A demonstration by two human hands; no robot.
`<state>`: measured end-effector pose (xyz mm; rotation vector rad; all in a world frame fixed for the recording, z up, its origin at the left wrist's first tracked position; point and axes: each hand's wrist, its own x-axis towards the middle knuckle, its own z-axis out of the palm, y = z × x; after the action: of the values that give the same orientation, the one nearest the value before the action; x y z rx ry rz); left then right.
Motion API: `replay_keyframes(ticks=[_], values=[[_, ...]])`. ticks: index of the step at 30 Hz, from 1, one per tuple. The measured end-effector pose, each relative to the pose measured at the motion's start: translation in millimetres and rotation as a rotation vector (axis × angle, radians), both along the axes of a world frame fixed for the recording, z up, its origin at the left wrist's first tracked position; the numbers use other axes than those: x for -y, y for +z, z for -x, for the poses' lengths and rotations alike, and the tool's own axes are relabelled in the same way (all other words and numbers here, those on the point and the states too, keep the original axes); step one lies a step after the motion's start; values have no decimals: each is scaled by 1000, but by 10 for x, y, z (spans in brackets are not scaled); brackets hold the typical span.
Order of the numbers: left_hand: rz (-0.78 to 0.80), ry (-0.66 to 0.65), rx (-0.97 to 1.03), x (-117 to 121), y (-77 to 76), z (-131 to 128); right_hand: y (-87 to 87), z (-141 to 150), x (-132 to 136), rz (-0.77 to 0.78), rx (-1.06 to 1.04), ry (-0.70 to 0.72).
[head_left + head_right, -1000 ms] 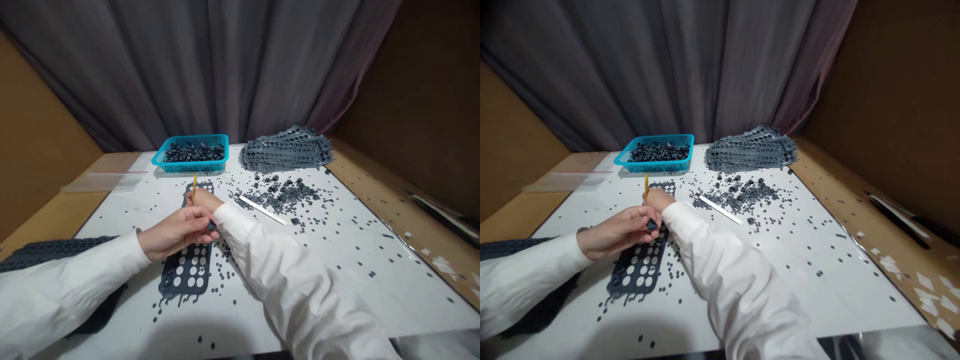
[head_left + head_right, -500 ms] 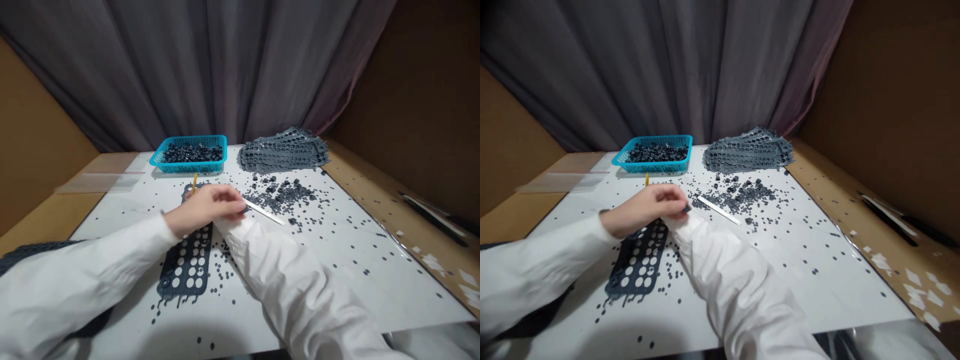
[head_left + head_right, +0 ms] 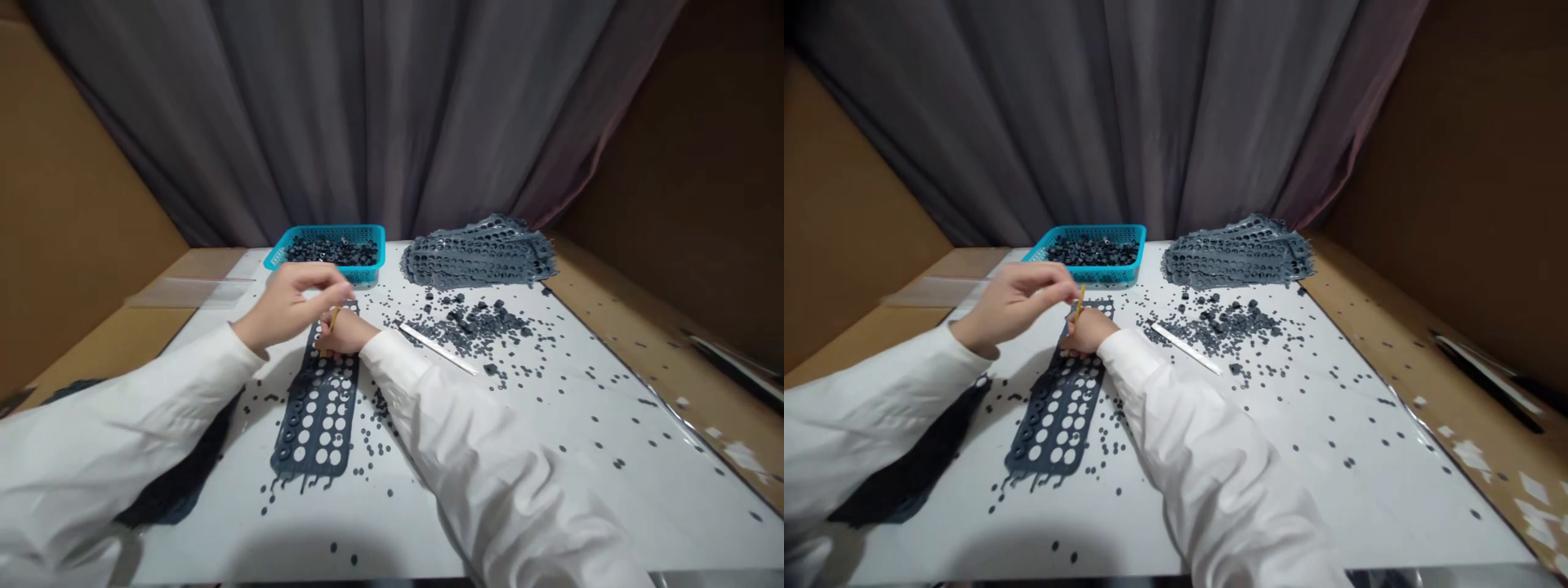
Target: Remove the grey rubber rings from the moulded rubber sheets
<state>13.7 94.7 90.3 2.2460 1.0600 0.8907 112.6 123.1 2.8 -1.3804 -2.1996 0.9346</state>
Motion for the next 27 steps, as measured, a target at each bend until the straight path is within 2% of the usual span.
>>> replay_keyframes(ticks=[3, 5, 8, 10, 13, 18, 23, 25, 27], values=[[88, 86, -176, -33, -165, 494, -133, -43, -2, 150, -71, 127], [149, 23, -307, -50, -362, 712, -172, -40, -23, 190, -111, 139], [189, -91, -424, -13, -637, 826, -183, -25, -39, 213, -140, 141], [176, -128, -451, 24, -746, 800, -169, -23, -29, 217, -147, 139], [147, -182, -460, 27, -804, 736, -124, -24, 7, 162, -128, 145], [141, -272, -480, -70, -846, 725, -57, -10, 52, -32, 0, 132], [65, -298, -519, -68, -929, 734, -26, -9, 62, -58, 61, 129], [40, -272, -478, -59, -932, 756, -15, -6, 68, -65, 80, 129], [34, -149, -378, -74, -902, 808, -8, 4, 76, -81, 91, 128]])
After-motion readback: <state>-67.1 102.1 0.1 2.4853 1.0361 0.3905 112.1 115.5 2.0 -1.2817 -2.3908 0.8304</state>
